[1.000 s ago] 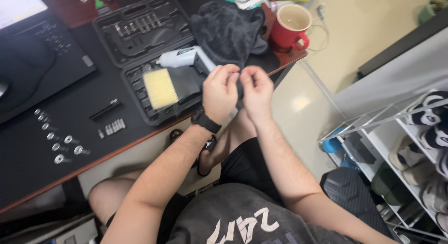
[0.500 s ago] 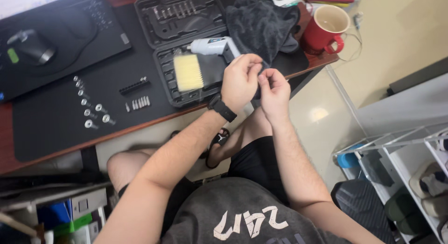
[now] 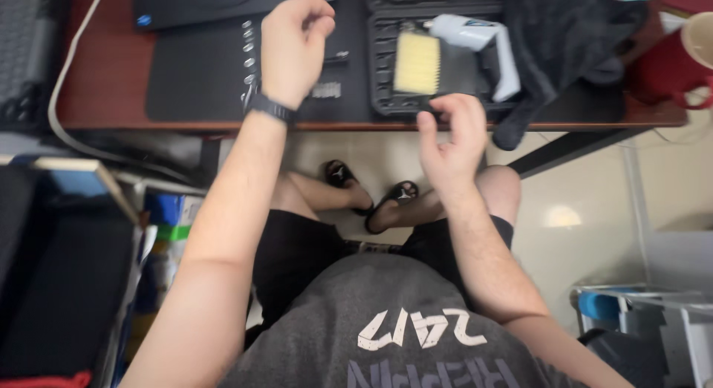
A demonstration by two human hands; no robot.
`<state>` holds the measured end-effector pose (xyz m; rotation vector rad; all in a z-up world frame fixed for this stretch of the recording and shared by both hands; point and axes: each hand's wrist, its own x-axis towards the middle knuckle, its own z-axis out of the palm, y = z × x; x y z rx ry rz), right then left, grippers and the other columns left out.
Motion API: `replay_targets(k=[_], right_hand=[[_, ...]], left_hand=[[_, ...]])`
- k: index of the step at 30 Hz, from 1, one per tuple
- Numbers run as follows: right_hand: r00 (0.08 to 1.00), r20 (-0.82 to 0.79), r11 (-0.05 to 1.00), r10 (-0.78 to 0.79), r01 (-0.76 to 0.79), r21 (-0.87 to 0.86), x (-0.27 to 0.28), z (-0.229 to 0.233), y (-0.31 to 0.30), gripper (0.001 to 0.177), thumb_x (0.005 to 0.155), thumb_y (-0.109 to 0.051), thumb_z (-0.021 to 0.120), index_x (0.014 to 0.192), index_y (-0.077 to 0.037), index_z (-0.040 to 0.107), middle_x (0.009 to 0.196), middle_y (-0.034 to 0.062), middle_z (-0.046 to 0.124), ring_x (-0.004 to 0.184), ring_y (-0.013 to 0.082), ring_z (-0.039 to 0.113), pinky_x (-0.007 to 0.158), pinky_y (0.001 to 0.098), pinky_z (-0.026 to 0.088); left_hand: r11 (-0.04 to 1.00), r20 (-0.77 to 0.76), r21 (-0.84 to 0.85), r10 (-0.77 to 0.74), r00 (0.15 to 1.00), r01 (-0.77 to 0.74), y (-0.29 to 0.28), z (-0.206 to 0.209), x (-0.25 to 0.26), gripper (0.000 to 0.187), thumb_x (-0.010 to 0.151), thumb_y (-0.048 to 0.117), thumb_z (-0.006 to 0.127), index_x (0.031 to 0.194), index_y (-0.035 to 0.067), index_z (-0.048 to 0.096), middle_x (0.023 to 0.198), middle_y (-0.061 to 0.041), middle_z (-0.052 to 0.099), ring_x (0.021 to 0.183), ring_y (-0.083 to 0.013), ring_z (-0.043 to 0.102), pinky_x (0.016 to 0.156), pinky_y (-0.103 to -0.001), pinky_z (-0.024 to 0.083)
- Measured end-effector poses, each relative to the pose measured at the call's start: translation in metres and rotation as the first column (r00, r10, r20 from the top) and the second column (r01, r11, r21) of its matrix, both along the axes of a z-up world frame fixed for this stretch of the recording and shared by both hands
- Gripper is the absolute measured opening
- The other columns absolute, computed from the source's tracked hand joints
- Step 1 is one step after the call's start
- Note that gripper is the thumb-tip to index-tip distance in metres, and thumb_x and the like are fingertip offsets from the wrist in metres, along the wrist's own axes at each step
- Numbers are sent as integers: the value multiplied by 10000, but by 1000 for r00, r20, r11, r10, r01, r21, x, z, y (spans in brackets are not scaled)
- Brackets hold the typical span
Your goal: The person sits at a desk and picks up small metal fasteners and bits one at a time, brushing each with a bristle brush and setting it back on the desk mat. They also handle a dark cloth between brushing the parts.
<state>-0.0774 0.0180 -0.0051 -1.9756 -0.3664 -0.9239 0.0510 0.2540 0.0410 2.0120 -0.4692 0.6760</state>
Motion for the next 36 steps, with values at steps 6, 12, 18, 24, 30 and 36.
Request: replay_targets(k=[6, 12, 18, 24, 30, 36], right_hand=[[975, -97, 979, 201, -204, -20, 3, -3, 55, 147, 935, 19, 734, 1020, -17, 619, 932, 93, 612, 812, 214, 622, 722, 326, 517], [969, -162, 975, 185, -202, -96, 6, -13, 56, 154, 906, 0, 751, 980, -30, 620, 893, 87, 626, 815, 247, 626, 700, 349, 509], [971, -153, 971, 185, -204, -122, 7, -16, 52, 154, 897, 2, 749, 980, -33, 624, 920, 87, 632, 867, 253, 632, 723, 352, 513], [967, -175, 971, 187, -208, -114, 8, -17, 48, 149, 903, -1, 752, 986, -30, 631, 917, 75, 633, 848, 236, 623, 728, 348, 512], [964, -183, 971, 193, -215, -109, 7, -15, 48, 142, 907, 0, 749, 980, -27, 630, 915, 78, 634, 840, 239, 622, 728, 345, 508], [952, -203, 963, 228, -251, -97, 6, -7, 51, 112, 925, -8, 728, 995, -23, 642, 932, 89, 657, 869, 244, 664, 747, 343, 530]], left_hand=[[978, -66, 153, 156, 986, -145, 8, -34, 15, 102, 839, 41, 745, 934, 60, 777, 876, -145, 768, 834, -312, 742, 745, -385, 577], [961, -226, 199, 236, 945, -193, -5, -44, 11, 94, 875, 73, 718, 944, 94, 778, 859, -111, 765, 830, -287, 751, 755, -382, 593], [950, -240, 221, 274, 931, -222, -10, -45, 9, 91, 880, 83, 712, 937, 100, 780, 856, -105, 763, 830, -295, 742, 750, -398, 579], [930, -166, 288, 284, 944, -230, -10, -54, 15, 86, 885, 73, 699, 930, 90, 770, 856, -96, 763, 860, -307, 718, 765, -432, 555], [923, -147, 325, 264, 953, -206, -5, -58, 17, 80, 904, 50, 675, 936, 72, 745, 870, -106, 748, 875, -333, 700, 762, -457, 545], [909, -51, 365, 234, 971, -200, -3, -62, 13, 81, 901, 52, 677, 934, 60, 750, 916, -119, 741, 912, -348, 667, 798, -463, 526]])
